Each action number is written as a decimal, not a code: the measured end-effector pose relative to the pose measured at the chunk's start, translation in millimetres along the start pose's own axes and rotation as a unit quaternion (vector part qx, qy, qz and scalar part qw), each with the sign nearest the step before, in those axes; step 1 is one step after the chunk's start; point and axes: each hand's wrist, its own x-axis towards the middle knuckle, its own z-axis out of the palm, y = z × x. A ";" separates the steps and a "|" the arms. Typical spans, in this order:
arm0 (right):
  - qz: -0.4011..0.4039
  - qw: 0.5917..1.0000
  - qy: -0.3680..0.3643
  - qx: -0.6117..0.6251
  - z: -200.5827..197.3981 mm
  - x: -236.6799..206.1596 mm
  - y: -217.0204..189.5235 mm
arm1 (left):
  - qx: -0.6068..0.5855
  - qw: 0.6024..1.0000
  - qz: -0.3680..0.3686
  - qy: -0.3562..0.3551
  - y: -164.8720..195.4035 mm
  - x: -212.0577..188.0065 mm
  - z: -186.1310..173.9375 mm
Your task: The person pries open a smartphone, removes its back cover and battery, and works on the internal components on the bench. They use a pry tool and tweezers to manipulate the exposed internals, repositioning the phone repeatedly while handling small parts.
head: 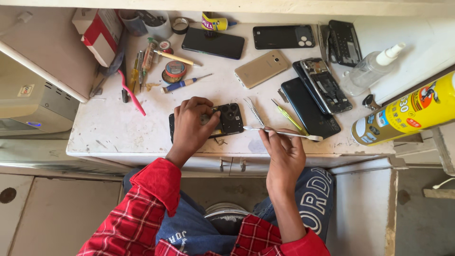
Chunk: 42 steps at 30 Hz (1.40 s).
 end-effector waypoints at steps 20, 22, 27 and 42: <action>0.002 1.000 0.013 -0.006 0.8 3.1 8.5 | 0.000 1.000 -0.013 -0.002 1.1 0.3 -1.6; 0.011 1.000 0.017 -0.005 1.0 4.0 7.2 | -0.001 1.000 -0.016 -0.007 1.0 0.2 -1.6; 0.029 0.999 0.023 -0.005 1.3 5.6 3.2 | 0.002 1.000 -0.016 -0.013 0.5 -0.1 -1.7; 0.061 0.998 0.010 0.020 2.1 10.1 1.3 | -0.006 1.000 -0.015 -0.015 -2.4 0.5 1.1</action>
